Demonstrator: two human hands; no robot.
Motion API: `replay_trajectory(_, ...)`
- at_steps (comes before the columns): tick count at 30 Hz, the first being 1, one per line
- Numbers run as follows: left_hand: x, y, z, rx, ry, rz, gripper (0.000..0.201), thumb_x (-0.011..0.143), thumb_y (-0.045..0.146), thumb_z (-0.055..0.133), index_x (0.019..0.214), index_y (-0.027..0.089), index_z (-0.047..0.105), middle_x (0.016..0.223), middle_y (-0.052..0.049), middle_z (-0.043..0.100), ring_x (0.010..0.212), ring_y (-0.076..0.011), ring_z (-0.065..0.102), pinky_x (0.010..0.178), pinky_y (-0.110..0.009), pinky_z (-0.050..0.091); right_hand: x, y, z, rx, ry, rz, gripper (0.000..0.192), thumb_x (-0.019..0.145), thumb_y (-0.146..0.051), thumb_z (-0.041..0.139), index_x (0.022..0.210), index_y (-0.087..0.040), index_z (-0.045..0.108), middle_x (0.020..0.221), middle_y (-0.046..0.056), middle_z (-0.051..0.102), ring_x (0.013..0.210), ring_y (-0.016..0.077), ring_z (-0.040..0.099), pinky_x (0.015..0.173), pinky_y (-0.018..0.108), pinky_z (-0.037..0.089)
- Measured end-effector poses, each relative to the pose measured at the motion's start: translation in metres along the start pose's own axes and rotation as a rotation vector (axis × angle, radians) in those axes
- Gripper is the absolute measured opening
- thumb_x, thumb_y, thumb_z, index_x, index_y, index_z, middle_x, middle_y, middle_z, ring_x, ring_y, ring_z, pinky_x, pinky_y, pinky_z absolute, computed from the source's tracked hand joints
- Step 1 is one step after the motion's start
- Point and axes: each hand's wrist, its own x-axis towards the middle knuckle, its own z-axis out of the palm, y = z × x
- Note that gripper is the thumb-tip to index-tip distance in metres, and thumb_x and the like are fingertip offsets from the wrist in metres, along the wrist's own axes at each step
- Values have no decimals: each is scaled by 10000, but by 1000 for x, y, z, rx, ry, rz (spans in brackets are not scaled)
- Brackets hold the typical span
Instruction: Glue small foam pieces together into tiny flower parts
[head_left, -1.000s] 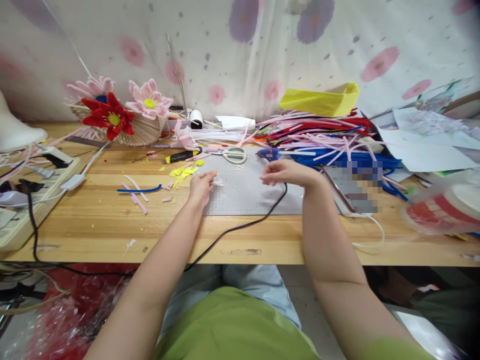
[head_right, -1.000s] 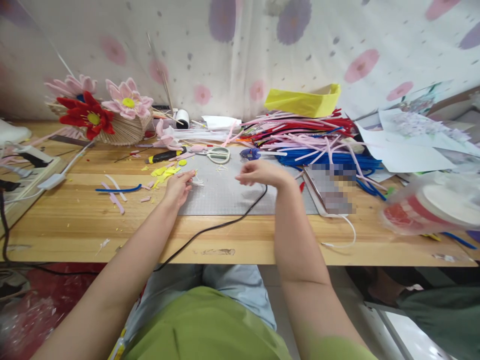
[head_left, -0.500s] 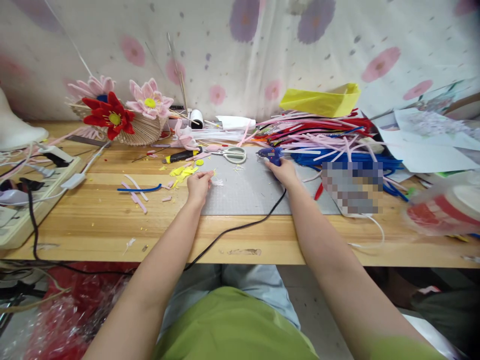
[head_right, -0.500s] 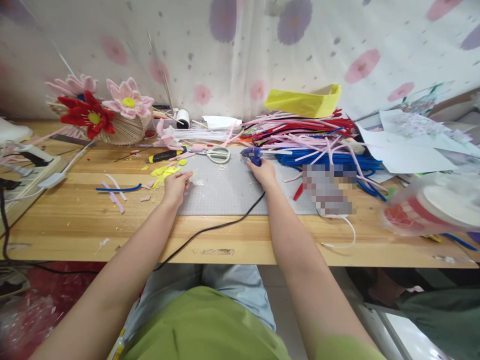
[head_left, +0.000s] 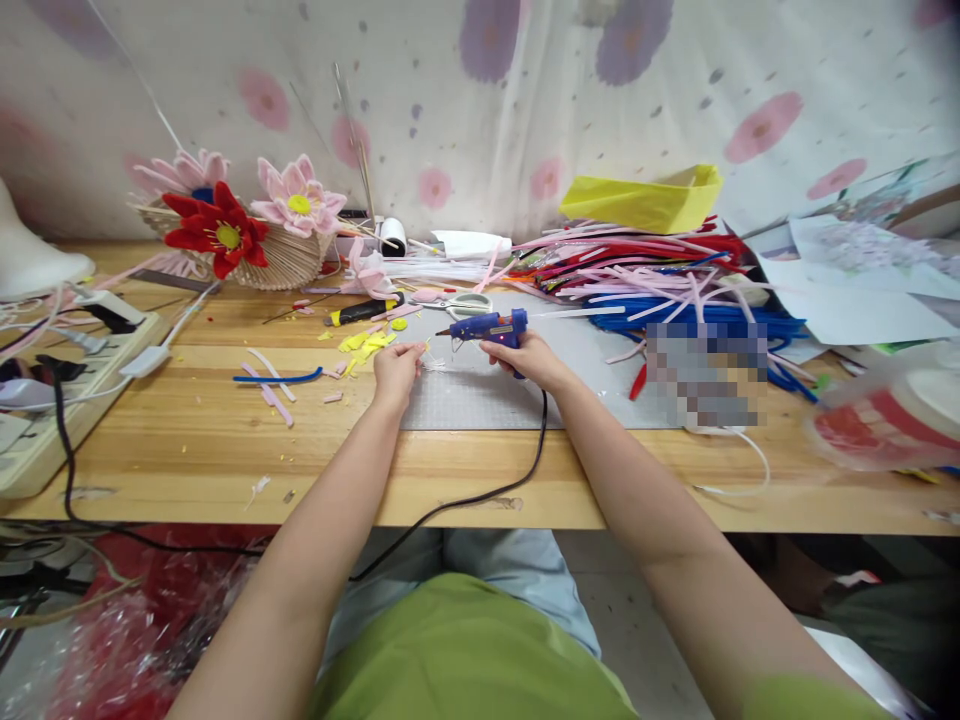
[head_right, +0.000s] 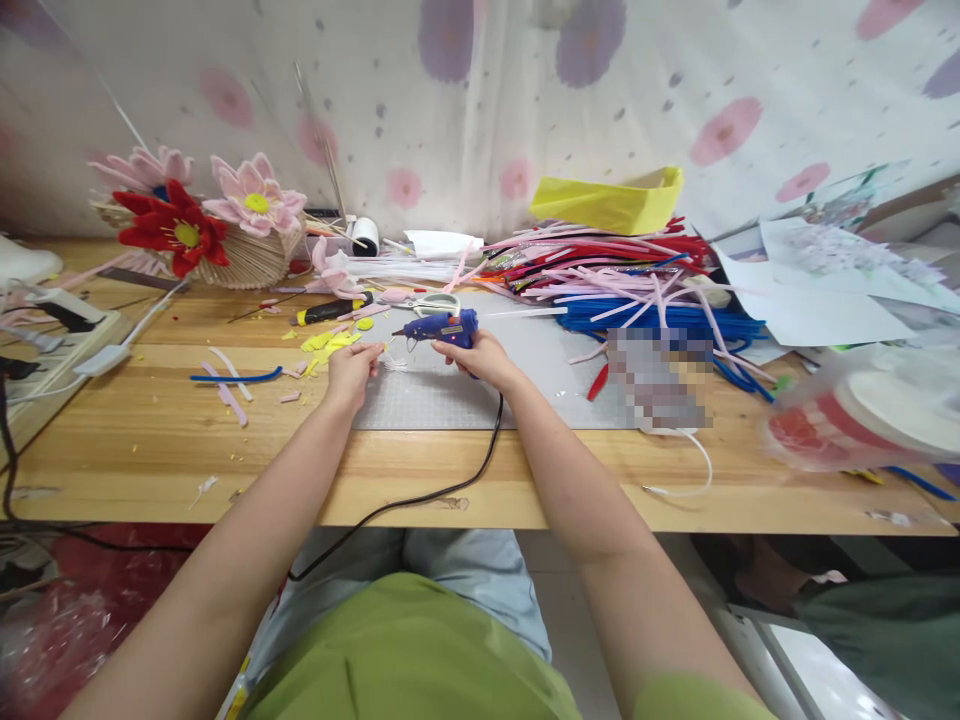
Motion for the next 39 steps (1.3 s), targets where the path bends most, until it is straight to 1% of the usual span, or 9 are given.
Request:
replay_trajectory(4, 2, -3, 0, 14, -20, 15, 74, 623, 167, 658, 575, 123, 622, 434, 37, 472, 387, -55, 370, 415, -205, 255, 4, 6, 5, -110, -52, 20, 426, 660, -577, 658, 685, -156, 601, 579, 8, 594, 428, 69, 444, 426, 224, 371)
replay_trajectory(12, 4, -4, 0, 18, -26, 21, 82, 628, 169, 656, 579, 122, 610, 435, 41, 470, 381, -48, 364, 411, -203, 255, 4, 5, 7, -223, -44, 27, 421, 666, -578, 639, 627, -162, 589, 536, 0, 564, 456, 88, 465, 477, 243, 372)
replay_trajectory(18, 2, -2, 0, 17, -28, 13, 81, 640, 160, 650, 581, 122, 610, 442, 36, 478, 388, -53, 369, 414, -207, 259, 6, 9, 8, -215, -36, 20, 409, 667, -570, 640, 644, -165, 589, 557, 2, 573, 488, 99, 482, 508, 255, 381)
replay_trajectory(32, 2, -2, 0, 35, -61, 11, 86, 618, 159, 652, 558, 125, 602, 417, 45, 459, 363, -47, 350, 399, -205, 244, 4, 5, 7, -167, -25, 2, 413, 660, -568, 643, 641, -160, 579, 552, -2, 560, 499, 96, 475, 531, 254, 385)
replay_trajectory(39, 2, -3, 0, 36, -95, 17, 86, 617, 167, 655, 558, 128, 605, 420, 42, 462, 370, -51, 357, 403, -208, 253, 5, 5, 8, -122, -3, 20, 416, 661, -568, 644, 601, -166, 555, 482, -21, 504, 428, 83, 432, 492, 255, 360)
